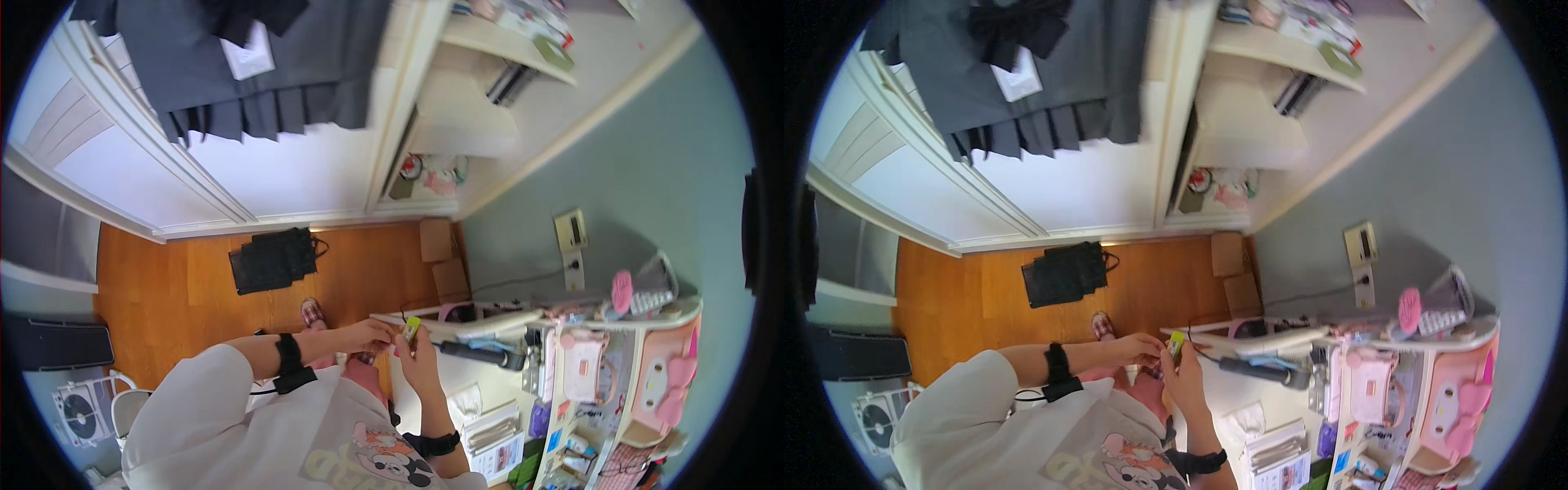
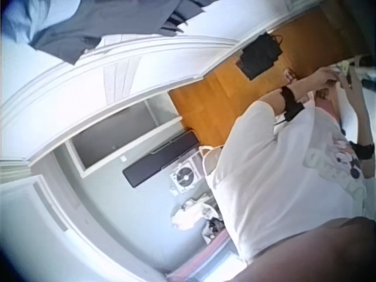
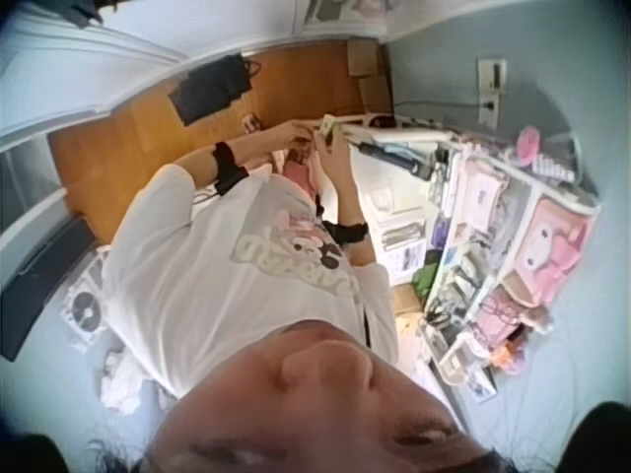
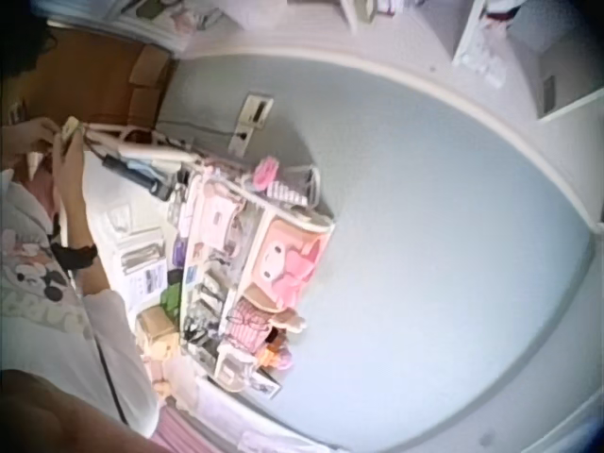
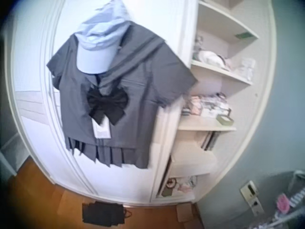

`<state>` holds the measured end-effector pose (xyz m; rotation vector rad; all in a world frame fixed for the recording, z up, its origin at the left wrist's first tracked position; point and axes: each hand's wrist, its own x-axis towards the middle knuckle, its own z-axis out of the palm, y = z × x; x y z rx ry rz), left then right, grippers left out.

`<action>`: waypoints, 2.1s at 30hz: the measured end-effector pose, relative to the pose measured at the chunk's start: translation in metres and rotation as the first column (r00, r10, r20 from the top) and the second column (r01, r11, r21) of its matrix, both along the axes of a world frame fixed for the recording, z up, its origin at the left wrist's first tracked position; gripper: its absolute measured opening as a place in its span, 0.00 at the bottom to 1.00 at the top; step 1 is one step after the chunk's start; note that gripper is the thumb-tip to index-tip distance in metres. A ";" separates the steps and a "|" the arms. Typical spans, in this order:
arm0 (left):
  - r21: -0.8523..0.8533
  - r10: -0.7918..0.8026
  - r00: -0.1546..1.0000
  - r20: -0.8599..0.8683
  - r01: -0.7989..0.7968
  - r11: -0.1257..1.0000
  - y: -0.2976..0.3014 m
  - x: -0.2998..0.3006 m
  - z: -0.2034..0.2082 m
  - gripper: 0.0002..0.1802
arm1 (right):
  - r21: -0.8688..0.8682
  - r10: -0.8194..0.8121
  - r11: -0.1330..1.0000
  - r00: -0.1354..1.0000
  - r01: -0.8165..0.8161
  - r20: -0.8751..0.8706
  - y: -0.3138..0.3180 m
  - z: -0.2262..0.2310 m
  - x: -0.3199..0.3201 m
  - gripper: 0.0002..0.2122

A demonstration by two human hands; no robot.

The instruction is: The recorder sorts through a large stack of papers, organizes containers and items on a closet shelf, and places items into a bag.

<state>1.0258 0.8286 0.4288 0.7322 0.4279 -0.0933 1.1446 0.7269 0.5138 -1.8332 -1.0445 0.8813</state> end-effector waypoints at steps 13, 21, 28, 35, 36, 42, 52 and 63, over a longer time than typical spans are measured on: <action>0.178 0.676 0.731 0.093 -0.680 0.711 0.153 -0.202 0.090 0.16 | -0.054 0.644 0.765 0.764 -0.642 0.039 0.231 0.051 -0.128 0.10; 0.499 0.900 0.435 -0.001 -0.780 0.378 0.151 -0.273 0.096 0.12 | 0.203 0.928 0.334 0.360 -0.920 0.102 0.339 0.050 -0.221 0.09; 0.679 0.998 -0.032 0.048 -0.732 -0.056 0.125 -0.327 0.101 0.15 | 0.229 0.958 0.039 -0.028 -0.973 -0.286 0.378 0.049 -0.338 0.07; 0.405 0.923 -0.355 0.149 -0.830 -0.384 0.085 -0.415 0.092 0.16 | 0.208 0.717 -0.181 -0.274 -0.961 -0.642 0.362 0.045 -0.480 0.07; 0.313 0.913 -0.372 0.170 -0.858 -0.408 0.081 -0.435 0.091 0.15 | 0.226 0.695 -0.192 -0.295 -0.955 -0.655 0.357 0.043 -0.504 0.08; -0.555 0.661 -0.738 0.134 -0.609 -0.567 0.058 -0.586 0.099 0.14 | 0.203 0.545 0.010 -0.165 -0.979 -0.822 0.343 0.050 -0.664 0.09; -0.737 0.356 -0.917 0.180 -0.365 -0.568 0.047 -0.776 0.124 0.33 | -0.036 -0.277 0.091 0.010 -0.995 -0.961 0.351 0.043 -0.864 0.24; -0.583 0.374 -0.917 0.138 -0.381 -0.718 0.106 -1.022 0.114 0.26 | 0.244 -0.496 0.021 -0.222 -0.969 -0.839 0.418 0.029 -1.142 0.27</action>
